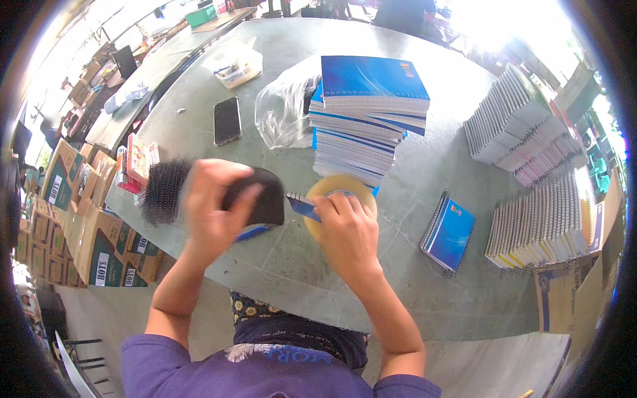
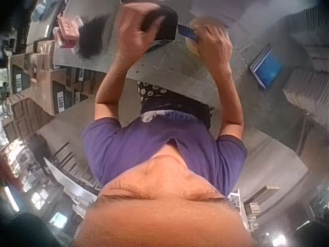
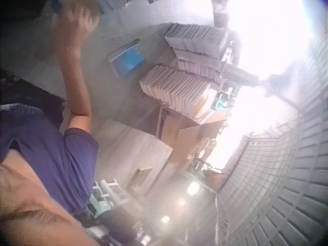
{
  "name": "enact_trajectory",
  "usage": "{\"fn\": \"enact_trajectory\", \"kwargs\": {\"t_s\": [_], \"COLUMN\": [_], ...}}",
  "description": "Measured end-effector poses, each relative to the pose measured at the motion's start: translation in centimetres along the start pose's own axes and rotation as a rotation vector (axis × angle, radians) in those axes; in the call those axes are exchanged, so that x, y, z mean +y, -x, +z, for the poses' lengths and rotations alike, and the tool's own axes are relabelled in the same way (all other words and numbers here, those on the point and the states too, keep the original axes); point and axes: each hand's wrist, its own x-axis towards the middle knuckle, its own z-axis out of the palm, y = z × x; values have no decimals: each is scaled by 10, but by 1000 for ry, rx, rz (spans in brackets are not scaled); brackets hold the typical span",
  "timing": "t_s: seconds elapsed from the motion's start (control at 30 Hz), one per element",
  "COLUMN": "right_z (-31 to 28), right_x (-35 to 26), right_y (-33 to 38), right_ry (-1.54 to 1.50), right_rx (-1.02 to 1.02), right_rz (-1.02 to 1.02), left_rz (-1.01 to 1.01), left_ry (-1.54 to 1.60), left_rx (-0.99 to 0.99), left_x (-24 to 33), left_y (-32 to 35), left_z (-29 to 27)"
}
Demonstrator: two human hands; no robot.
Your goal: The person repeatedly picks up spiral-bound notebooks, aligns the spiral binding, and uses a black plastic tool to press and secure the binding. They handle multiple notebooks one at a time, placing finished units into a growing stack on the table.
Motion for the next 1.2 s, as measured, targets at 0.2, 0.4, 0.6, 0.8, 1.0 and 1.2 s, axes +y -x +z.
{"fn": "enact_trajectory", "kwargs": {"t_s": [0.2,0.4,0.6,0.8,1.0,1.2], "right_z": [-1,5,15,21,1,-1], "right_x": [1,0,-12,-8,-15,49], "right_y": [7,3,-8,-8,-10,18], "right_ry": [-94,-44,-98,-151,-266,-1155], "right_rx": [-34,39,48,106,42,8], "right_rz": [5,-61,-58,-70,146,459], "left_rz": [-10,-73,-171,-206,-283,-205], "left_ry": [122,114,219,-68,178,240], "left_rx": [14,-455,-627,-734,-485,-315], "left_x": [8,19,-48,-62,-41,0], "left_y": [18,51,37,54,78,51], "left_z": [18,34,6,-17,36,4]}}
